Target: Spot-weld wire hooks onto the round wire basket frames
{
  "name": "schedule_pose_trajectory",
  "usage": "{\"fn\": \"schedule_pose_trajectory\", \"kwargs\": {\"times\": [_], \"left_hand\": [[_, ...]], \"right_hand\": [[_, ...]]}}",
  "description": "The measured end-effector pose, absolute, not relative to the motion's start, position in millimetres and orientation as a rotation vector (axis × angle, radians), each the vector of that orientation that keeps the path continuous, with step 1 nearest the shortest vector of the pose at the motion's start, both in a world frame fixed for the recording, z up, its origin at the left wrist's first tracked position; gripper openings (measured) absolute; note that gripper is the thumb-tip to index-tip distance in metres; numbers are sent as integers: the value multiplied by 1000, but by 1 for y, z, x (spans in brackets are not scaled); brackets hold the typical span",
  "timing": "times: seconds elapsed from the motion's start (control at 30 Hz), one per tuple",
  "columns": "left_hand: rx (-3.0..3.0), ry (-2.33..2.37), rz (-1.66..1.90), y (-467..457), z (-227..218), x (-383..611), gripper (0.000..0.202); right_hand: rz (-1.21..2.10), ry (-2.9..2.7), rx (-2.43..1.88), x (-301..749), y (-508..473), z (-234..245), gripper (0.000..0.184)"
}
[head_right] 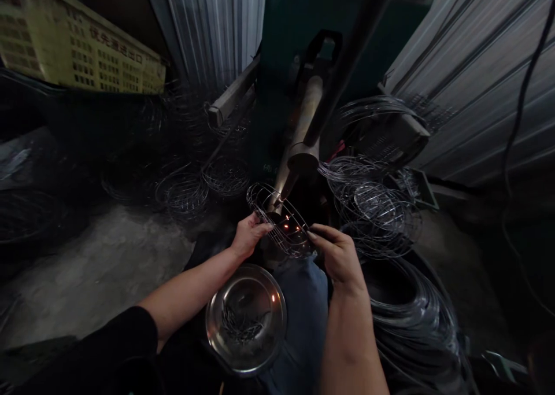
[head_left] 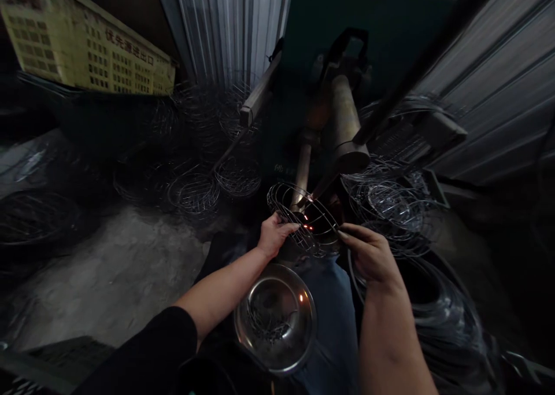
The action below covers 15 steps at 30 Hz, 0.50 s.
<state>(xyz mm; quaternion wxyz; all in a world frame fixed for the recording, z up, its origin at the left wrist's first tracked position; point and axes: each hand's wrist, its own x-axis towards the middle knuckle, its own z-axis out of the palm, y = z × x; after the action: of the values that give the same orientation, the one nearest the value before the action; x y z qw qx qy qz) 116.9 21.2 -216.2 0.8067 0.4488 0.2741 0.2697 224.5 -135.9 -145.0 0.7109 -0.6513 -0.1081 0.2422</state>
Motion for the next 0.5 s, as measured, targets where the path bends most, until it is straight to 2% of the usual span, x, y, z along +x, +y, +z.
{"fn": "schedule_pose_trajectory", "kwargs": {"times": [0.3,0.5], "left_hand": [[860,731,468,22,-207,112,34],[810,738,451,20,-206,110,34]], "right_hand": [[471,-308,-1401,225,-104,-131,35],[571,-249,-1421,226,-137,-146,40]]}}
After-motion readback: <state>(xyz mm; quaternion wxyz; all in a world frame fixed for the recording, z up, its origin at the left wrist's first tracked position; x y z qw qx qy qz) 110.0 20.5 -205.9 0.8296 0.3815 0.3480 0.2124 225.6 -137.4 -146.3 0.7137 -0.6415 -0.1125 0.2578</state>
